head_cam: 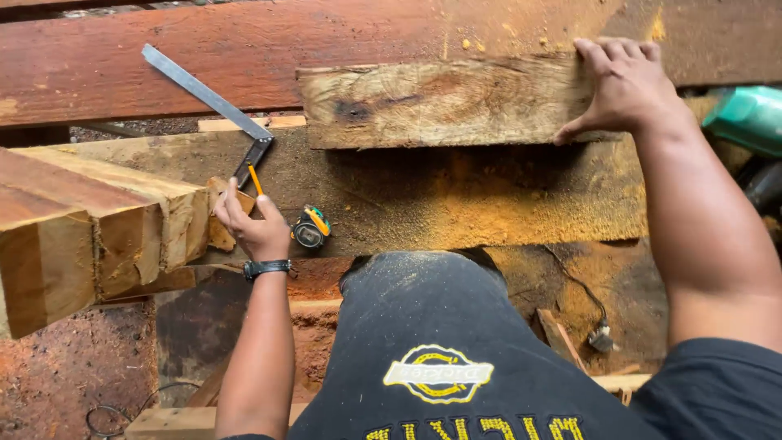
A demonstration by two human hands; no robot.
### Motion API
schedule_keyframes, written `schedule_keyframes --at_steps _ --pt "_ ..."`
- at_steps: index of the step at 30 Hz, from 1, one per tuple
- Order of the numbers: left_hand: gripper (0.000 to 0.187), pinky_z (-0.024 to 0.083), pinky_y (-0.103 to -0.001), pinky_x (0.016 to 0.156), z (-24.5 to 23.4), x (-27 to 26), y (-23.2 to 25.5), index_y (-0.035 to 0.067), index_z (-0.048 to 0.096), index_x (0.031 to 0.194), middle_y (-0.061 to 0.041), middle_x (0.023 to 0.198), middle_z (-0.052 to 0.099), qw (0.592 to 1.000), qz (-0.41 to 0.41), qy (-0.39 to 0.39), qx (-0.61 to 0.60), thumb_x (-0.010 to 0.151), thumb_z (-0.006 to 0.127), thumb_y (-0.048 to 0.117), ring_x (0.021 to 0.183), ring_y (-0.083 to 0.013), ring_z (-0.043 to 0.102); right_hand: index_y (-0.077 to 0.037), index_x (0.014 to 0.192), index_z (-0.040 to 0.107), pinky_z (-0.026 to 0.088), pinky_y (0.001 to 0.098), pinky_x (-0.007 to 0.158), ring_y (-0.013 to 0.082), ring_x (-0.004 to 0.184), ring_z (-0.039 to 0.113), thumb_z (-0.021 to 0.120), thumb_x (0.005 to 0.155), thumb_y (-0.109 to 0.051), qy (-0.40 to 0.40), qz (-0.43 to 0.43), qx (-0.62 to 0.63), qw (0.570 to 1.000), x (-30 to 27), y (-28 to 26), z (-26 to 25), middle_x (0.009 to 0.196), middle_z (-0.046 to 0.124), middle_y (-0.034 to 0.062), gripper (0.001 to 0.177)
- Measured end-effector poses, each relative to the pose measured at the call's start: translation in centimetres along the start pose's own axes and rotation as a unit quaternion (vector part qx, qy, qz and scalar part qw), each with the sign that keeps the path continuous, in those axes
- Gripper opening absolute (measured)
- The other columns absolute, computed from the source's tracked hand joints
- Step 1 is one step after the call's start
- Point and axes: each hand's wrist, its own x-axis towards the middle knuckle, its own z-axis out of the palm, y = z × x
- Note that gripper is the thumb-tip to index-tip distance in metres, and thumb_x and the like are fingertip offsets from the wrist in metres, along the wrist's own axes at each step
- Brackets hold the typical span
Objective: The person measures and marks a piece of wood using a tape measure, pencil, and square. They then use a circular saw to cut the wood along the marked line. Finally, the person moves the cut piece of wood aside.
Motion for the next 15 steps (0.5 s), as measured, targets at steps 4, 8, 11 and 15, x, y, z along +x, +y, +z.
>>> schedule_keyframes --at_steps 4,8,11,15 --pt "0.03 0.049 -0.045 0.096 0.6 0.1 6.4 0.002 0.066 0.122 -0.016 0.115 0.062 0.983 0.126 -0.107 -0.081 0.095 0.061 0.014 0.11 -0.0322 0.058 -0.011 0.167 0.03 0.018 0.0534 0.117 0.0418 0.145 0.037 0.08 0.042 -0.083 0.04 0.043 0.037 0.998 -2.7 -1.0 1.0 0.156 0.044 0.0274 0.152" --pt "0.035 0.053 -0.049 0.098 1.7 0.6 6.3 0.005 0.069 0.124 -0.019 0.124 0.059 0.974 0.141 -0.16 -0.074 0.092 0.073 0.018 0.116 -0.0345 0.06 -0.016 0.17 0.01 0.018 0.0555 0.12 0.0421 0.147 0.032 0.077 0.054 -0.08 -0.038 0.139 0.061 0.988 -7.2 -4.8 2.5 0.161 0.034 0.0245 0.149" --pt "0.031 0.05 -0.053 0.092 1.1 2.5 2.3 0.007 0.072 0.117 -0.018 0.117 0.059 0.983 0.156 -0.089 0.025 0.087 0.072 0.013 0.11 -0.0385 0.059 -0.026 0.166 -0.012 -0.01 0.0651 0.123 0.0387 0.156 -0.021 0.075 0.046 -0.079 -0.058 0.147 0.121 0.98 -8.5 -7.5 4.1 0.173 -0.019 0.01 0.158" --pt "0.029 0.046 -0.052 0.092 0.5 3.5 -3.8 0.008 0.07 0.11 -0.019 0.104 0.059 0.991 0.106 -0.057 0.062 0.082 0.069 0.015 0.102 -0.0393 0.057 -0.019 0.169 0.007 0.005 0.067 0.122 0.0443 0.158 0.0 0.076 0.044 -0.079 0.064 0.017 0.087 0.994 -3.0 -12.7 4.2 0.173 0.005 0.0209 0.155"
